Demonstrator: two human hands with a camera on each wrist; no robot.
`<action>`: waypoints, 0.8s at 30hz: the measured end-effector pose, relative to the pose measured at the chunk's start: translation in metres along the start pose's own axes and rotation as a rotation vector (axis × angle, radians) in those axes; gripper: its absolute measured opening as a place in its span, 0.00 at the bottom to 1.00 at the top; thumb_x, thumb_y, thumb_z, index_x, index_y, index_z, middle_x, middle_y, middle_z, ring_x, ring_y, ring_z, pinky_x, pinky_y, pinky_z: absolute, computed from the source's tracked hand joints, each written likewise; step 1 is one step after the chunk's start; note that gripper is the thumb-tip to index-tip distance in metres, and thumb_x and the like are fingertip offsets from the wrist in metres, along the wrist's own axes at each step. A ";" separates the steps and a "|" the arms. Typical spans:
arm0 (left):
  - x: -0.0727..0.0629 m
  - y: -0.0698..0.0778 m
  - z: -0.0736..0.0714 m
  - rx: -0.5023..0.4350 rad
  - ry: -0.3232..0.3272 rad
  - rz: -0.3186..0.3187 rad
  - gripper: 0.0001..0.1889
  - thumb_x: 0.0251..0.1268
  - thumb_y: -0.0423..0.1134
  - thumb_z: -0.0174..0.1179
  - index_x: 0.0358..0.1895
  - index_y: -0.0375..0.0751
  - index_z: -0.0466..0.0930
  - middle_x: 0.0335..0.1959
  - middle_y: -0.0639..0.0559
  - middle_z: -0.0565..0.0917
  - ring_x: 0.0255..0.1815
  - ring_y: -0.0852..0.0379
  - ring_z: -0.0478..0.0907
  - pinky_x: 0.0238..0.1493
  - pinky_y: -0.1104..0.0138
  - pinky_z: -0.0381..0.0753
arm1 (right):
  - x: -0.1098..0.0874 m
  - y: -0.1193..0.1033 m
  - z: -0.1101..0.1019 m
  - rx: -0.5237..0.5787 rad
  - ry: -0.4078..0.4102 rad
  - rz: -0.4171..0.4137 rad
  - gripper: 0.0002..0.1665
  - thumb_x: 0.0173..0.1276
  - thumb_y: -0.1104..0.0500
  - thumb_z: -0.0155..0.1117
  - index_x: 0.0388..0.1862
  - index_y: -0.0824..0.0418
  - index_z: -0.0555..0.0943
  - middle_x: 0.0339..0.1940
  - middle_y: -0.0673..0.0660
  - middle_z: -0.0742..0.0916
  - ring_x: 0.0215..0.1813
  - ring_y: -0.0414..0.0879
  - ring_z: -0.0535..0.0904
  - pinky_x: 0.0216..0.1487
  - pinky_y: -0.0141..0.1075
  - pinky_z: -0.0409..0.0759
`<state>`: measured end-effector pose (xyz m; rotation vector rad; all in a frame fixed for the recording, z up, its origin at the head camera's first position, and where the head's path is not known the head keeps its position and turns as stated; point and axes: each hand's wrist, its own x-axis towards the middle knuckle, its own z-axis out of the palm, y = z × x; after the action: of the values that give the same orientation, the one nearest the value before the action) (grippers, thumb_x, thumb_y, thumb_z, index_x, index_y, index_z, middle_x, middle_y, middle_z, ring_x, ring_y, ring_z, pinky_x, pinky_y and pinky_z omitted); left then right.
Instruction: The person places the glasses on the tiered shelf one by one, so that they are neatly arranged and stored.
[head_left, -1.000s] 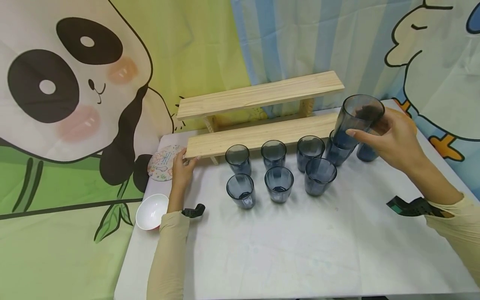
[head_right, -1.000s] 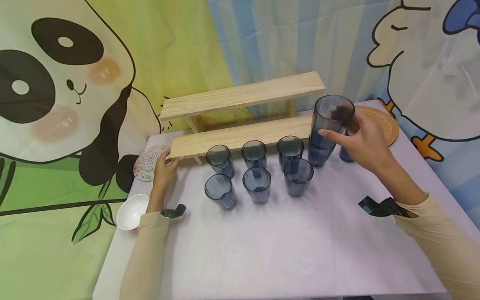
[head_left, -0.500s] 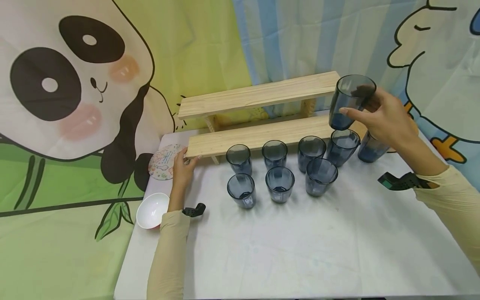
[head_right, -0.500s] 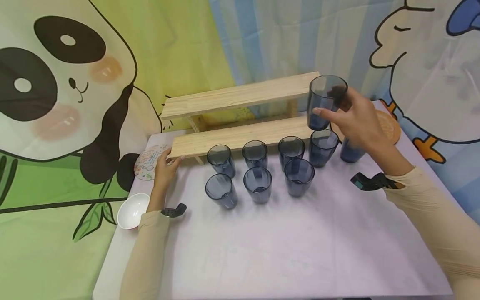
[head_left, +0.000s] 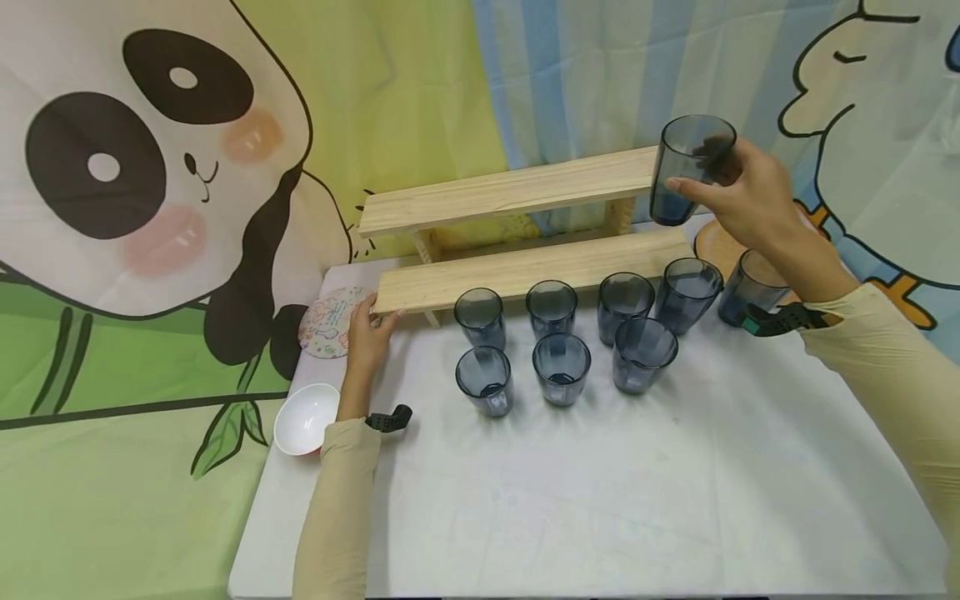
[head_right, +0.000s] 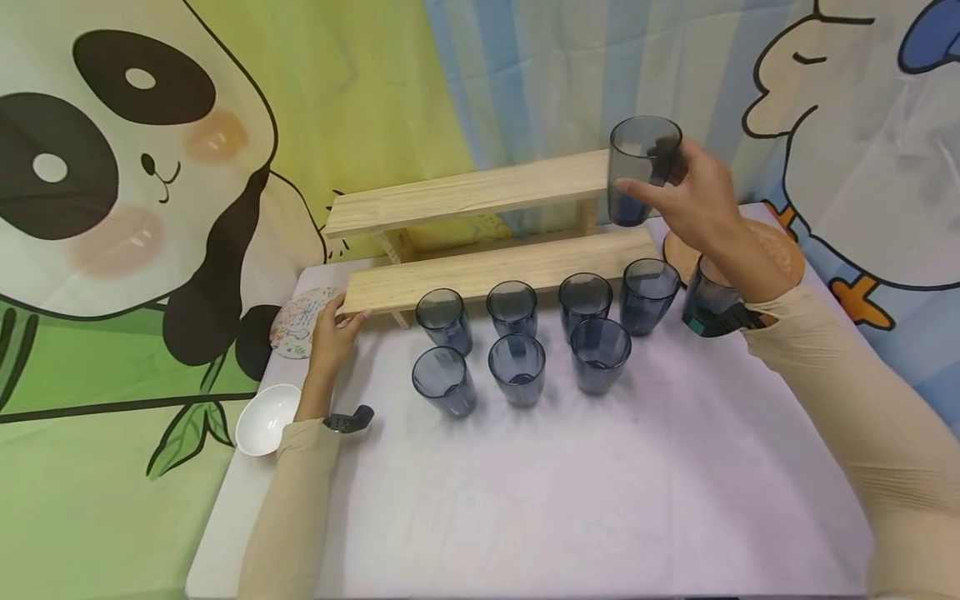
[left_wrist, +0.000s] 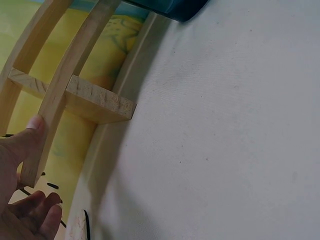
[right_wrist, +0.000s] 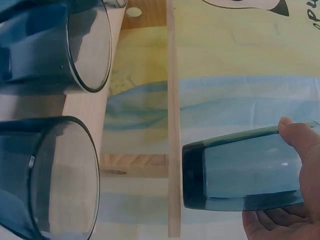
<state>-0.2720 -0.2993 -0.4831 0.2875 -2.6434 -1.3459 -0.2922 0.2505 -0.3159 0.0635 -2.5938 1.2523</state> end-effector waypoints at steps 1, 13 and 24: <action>0.000 0.000 0.000 -0.001 0.000 -0.001 0.42 0.73 0.52 0.69 0.82 0.39 0.61 0.78 0.33 0.64 0.77 0.33 0.67 0.77 0.50 0.72 | 0.004 0.000 0.001 -0.004 0.011 -0.009 0.40 0.70 0.37 0.72 0.73 0.55 0.74 0.65 0.61 0.83 0.73 0.56 0.78 0.76 0.48 0.74; -0.001 0.001 0.000 0.006 0.001 -0.008 0.42 0.73 0.51 0.68 0.82 0.40 0.60 0.78 0.35 0.65 0.78 0.35 0.66 0.77 0.50 0.73 | 0.043 0.000 0.005 0.069 0.061 -0.054 0.20 0.69 0.41 0.75 0.48 0.44 0.76 0.38 0.40 0.77 0.39 0.38 0.70 0.41 0.33 0.67; -0.002 0.003 -0.001 0.015 0.004 0.009 0.40 0.75 0.49 0.67 0.82 0.38 0.61 0.79 0.35 0.65 0.77 0.34 0.68 0.76 0.49 0.73 | 0.066 -0.005 0.005 0.023 0.053 0.031 0.23 0.69 0.35 0.71 0.43 0.46 0.71 0.38 0.45 0.73 0.39 0.40 0.67 0.41 0.38 0.66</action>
<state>-0.2704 -0.2983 -0.4800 0.2790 -2.6498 -1.3219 -0.3560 0.2479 -0.2988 -0.0055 -2.5447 1.2775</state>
